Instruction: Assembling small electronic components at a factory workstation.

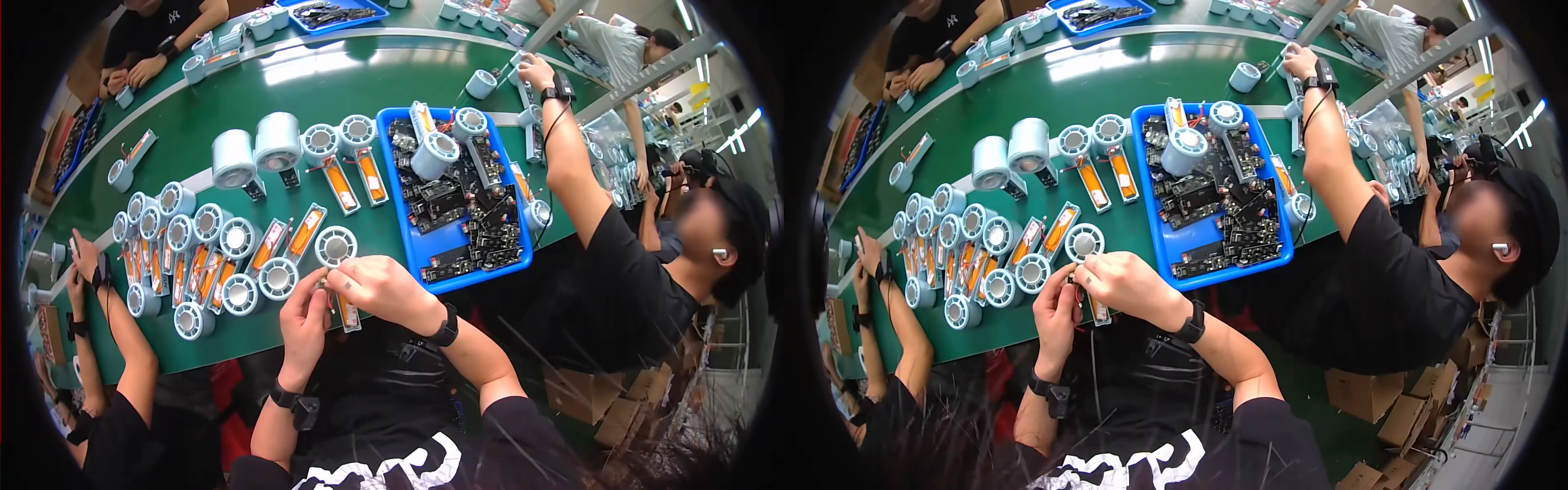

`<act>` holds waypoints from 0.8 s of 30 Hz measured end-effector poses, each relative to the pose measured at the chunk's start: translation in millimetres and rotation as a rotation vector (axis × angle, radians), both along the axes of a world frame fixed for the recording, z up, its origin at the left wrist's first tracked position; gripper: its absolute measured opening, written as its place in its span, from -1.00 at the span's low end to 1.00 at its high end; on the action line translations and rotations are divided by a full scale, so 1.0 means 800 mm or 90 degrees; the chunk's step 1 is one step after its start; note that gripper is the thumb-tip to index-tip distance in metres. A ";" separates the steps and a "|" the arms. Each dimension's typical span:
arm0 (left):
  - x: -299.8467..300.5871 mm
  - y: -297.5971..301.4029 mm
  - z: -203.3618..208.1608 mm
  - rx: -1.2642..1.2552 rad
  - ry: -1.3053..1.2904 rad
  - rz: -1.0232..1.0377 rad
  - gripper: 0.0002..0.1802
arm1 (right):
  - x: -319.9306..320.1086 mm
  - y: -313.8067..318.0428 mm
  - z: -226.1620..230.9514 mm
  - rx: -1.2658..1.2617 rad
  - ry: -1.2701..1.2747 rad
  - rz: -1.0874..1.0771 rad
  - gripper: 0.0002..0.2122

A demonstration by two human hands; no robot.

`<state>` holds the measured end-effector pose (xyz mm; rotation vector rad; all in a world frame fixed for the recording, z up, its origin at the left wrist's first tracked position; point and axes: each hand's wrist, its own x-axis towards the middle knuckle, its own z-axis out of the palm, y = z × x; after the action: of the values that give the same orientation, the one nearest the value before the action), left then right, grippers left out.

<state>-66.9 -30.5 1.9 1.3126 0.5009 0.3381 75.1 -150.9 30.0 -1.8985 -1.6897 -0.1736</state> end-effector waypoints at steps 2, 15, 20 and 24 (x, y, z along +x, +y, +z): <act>0.000 0.001 -0.002 0.002 -0.010 -0.010 -0.68 | 0.005 0.001 -0.003 -0.012 -0.018 0.002 -0.82; -0.003 0.007 -0.011 0.077 -0.055 -0.064 -0.66 | 0.023 0.005 -0.004 0.036 0.001 0.082 -0.91; -0.002 0.008 -0.014 0.124 -0.063 -0.072 -0.65 | 0.031 0.003 -0.007 0.038 0.015 0.096 -0.86; 0.009 -0.002 -0.008 0.094 -0.062 -0.024 -0.68 | 0.025 0.006 -0.005 0.048 0.007 0.069 -0.88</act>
<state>-59.4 -31.8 -4.2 1.4389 0.3744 0.4106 94.8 -146.3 25.6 -1.7449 -1.7498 -0.1815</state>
